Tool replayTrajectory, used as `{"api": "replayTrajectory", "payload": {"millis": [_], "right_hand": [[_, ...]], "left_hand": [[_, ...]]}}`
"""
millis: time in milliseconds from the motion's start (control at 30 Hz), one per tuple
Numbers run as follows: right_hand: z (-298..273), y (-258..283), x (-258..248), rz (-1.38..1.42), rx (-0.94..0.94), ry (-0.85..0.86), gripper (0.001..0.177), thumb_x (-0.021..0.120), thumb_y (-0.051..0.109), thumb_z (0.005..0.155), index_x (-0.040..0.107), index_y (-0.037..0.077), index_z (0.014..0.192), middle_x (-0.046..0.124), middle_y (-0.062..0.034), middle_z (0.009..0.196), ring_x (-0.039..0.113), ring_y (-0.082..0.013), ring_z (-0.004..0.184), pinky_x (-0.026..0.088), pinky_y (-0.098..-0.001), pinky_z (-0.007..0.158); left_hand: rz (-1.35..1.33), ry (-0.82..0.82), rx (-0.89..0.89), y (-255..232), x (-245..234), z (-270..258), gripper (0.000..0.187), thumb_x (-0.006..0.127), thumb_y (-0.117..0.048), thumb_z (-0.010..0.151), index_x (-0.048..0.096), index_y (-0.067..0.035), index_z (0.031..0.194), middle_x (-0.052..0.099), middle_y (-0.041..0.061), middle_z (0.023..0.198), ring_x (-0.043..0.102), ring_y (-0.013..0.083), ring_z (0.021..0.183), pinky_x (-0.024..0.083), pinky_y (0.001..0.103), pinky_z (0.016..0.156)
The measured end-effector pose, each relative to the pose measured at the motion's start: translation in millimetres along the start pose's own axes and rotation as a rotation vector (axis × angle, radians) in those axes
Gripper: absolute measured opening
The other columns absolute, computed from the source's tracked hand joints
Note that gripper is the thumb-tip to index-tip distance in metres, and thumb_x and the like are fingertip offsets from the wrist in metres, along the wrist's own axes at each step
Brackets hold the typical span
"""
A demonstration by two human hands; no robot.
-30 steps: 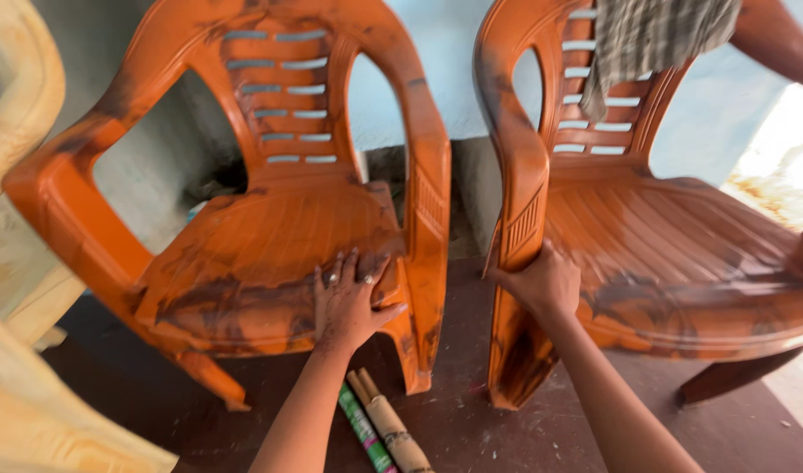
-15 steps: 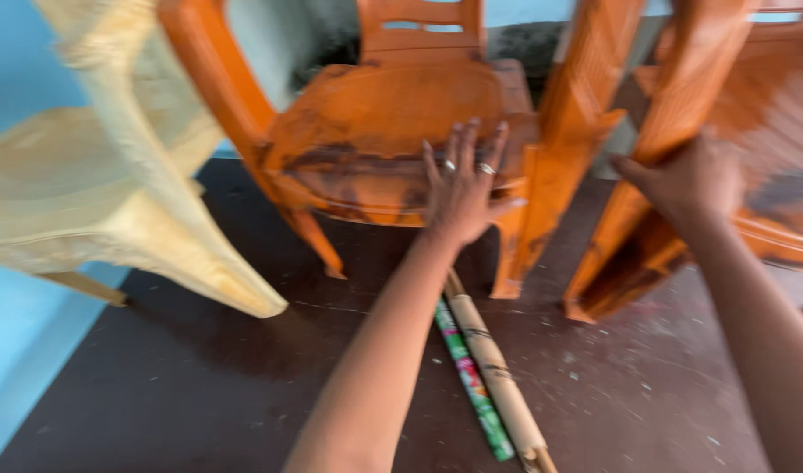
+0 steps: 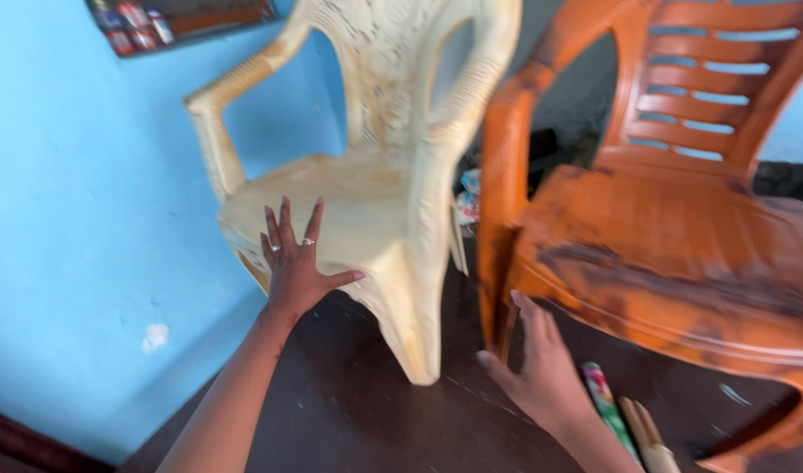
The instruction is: The person opens a shoe cabinet and removes several pairs of shoes and a shoebox, placing them on a nearby table. The person then moves plastic chairs to clear space and continues to remove more shoes from the cabinet, arranging them on the table.
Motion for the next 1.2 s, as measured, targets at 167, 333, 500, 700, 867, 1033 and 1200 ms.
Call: {"api": "replayTrajectory", "payload": {"millis": [167,333,500,700,867,1033,1200], "right_hand": [[81.3,30.2,138.4,-0.020,0.203,0.073,0.125,0.083,0.045,0.080,-0.002,0.009,0.164,0.027,-0.0255,0.154,0.042,-0.0392,0.140,0.040,-0.0450,0.113],[100.4,4.2,194.5,-0.058,0.349,-0.205,0.106,0.076,0.040,0.087,0.006,0.005,0.159,0.032,-0.0227,0.153,0.062,-0.0309,0.121,0.052,-0.0381,0.107],[130.5,-46.2,177.1,0.140,0.394,-0.340,0.117,0.088,0.033,0.076,0.007,-0.001,0.153,0.032,-0.0242,0.149,0.063,-0.0295,0.108,0.055,-0.0409,0.093],[139.4,-74.1,164.9,0.264,0.605,-0.220,0.039,0.067,0.027,0.106,0.061,-0.005,0.128,0.066,-0.0235,0.114,0.073,-0.0265,0.090,0.065,-0.0354,0.072],[126.7,-44.1,161.6,0.212,0.657,-0.379,0.029,0.062,0.019,0.105,0.059,-0.005,0.122,0.070,-0.0145,0.103,0.072,-0.0197,0.070,0.063,-0.0312,0.058],[120.1,-27.9,163.8,-0.039,0.591,-0.197,0.046,0.067,0.024,0.097,0.050,0.000,0.133,0.062,-0.0156,0.118,0.071,-0.0279,0.091,0.063,-0.0390,0.073],[-24.1,-90.0,193.8,-0.251,0.568,0.100,0.052,0.074,0.034,0.089,0.062,0.008,0.133,0.072,-0.0166,0.118,0.071,-0.0306,0.107,0.057,-0.0431,0.091]], "left_hand": [[0.120,0.466,-0.034,111.2,89.8,41.9,0.103,0.058,-0.086,0.073,0.032,-0.036,0.159,0.009,0.026,0.168,-0.008,0.0561,0.152,0.002,0.077,0.114],[0.023,0.449,0.066,111.0,139.2,41.3,0.086,0.039,-0.083,0.087,0.037,-0.035,0.158,0.022,0.022,0.165,0.009,0.0496,0.153,0.002,0.077,0.114],[0.002,0.477,0.165,97.2,145.9,55.2,0.104,0.045,-0.094,0.073,0.038,-0.032,0.157,0.031,0.015,0.164,0.023,0.0397,0.153,0.010,0.074,0.116],[-0.005,0.426,0.269,97.1,149.3,59.0,0.111,0.044,-0.099,0.065,0.037,-0.035,0.156,0.034,0.016,0.161,0.025,0.0398,0.150,0.013,0.070,0.115],[-0.024,0.403,0.307,100.3,156.5,62.0,0.107,0.045,-0.098,0.066,0.038,-0.039,0.156,0.037,0.014,0.161,0.028,0.0404,0.150,0.018,0.070,0.115],[-0.031,0.289,0.264,95.3,146.3,74.3,0.106,0.056,-0.091,0.070,0.034,-0.035,0.157,0.032,0.012,0.163,0.022,0.0358,0.153,0.010,0.075,0.117],[-0.400,-0.029,0.198,84.1,108.7,-57.2,0.088,0.064,-0.057,0.106,0.019,-0.015,0.168,0.021,0.022,0.169,0.019,0.0416,0.159,0.016,0.066,0.126]]}}
Point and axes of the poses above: each hand's wrist, its own z-axis towards the middle knuckle, its own x-axis out of the palm, y = z × x, the point moved 10 cm from there along z, towards the middle knuckle
